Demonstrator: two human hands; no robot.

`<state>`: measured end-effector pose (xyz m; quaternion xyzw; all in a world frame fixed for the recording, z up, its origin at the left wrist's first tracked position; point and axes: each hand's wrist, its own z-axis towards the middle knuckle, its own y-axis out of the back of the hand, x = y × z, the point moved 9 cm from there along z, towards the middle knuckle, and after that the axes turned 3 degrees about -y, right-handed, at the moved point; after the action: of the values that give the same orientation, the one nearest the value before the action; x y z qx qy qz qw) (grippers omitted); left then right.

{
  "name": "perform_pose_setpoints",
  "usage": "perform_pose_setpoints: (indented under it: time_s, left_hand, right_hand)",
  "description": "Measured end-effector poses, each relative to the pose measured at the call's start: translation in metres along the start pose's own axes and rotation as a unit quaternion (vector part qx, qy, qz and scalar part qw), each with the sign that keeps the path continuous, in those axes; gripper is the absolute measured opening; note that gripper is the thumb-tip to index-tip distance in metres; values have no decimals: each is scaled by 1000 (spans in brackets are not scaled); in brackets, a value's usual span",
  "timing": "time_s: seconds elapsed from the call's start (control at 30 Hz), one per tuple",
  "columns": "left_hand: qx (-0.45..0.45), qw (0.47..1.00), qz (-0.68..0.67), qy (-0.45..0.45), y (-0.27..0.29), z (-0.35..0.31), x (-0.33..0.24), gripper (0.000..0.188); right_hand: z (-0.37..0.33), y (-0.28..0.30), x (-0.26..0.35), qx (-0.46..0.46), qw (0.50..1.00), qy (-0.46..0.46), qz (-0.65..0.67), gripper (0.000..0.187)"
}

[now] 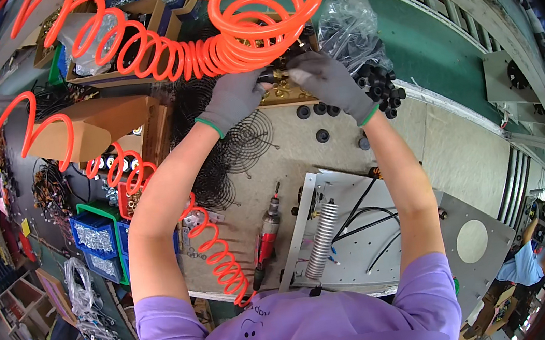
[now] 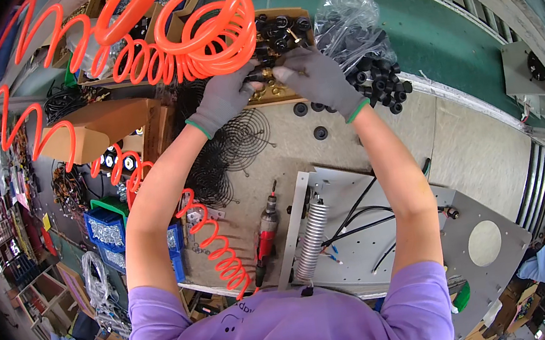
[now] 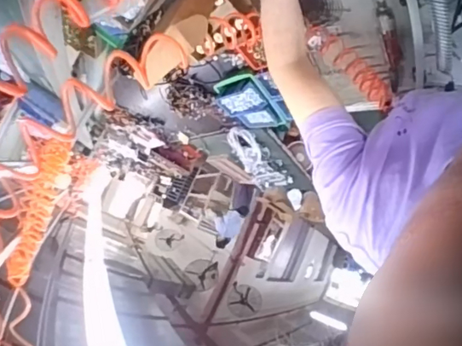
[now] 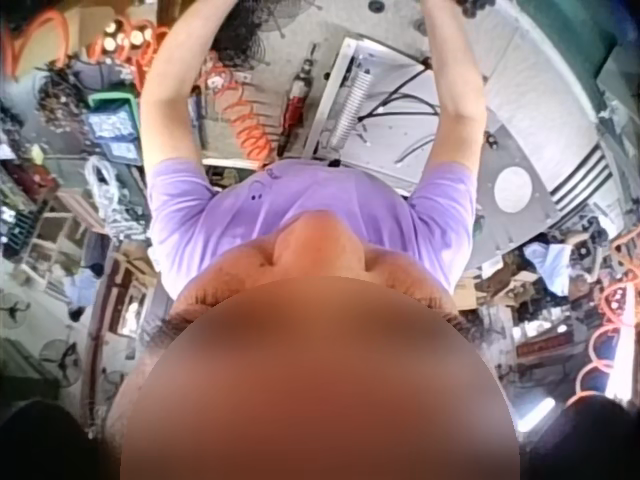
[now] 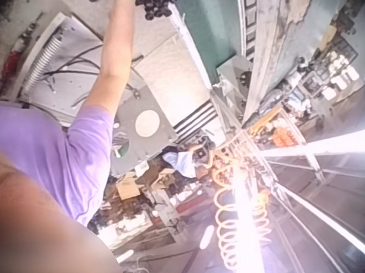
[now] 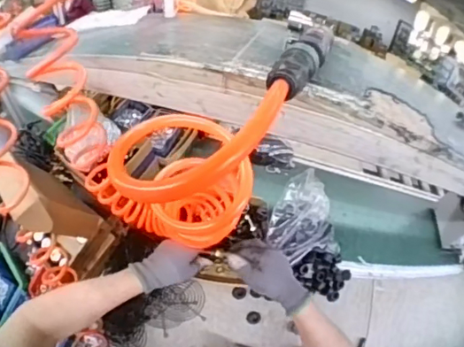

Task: The recorder assembles a metal control panel using pneumatic tools, screws, and electronic components in a workshop.

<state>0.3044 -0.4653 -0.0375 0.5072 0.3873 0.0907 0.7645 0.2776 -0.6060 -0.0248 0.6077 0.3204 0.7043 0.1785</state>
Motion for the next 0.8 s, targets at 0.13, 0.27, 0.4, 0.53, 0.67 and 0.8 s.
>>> perform_pose_setpoints:
  time_s: [0.13, 0.27, 0.4, 0.53, 0.67, 0.8]
  left_hand:
    - [26, 999, 0, 19, -4, 1, 3, 42]
    - [2, 997, 74, -16, -1, -3, -1, 40]
    - [18, 994, 106, -18, -5, 3, -12, 40]
    - [37, 998, 56, 13, -11, 4, -2, 40]
    - [-16, 996, 71, -50, -11, -1, -8, 40]
    - [-25, 995, 83, -55, -7, -1, -16, 40]
  right_hand:
    - [-10, 8, 12, -87, 991, 8, -98, 25]
    - [-10, -10, 17, 7, 996, 25, -83, 24]
    - [-11, -5, 3, -35, 990, -10, -138, 31]
    - [-13, 2, 5, -94, 985, -30, -143, 37]
    - [-14, -14, 10, -35, 985, 20, -167, 39]
    - [-19, -15, -13, -43, 987, -64, -138, 35]
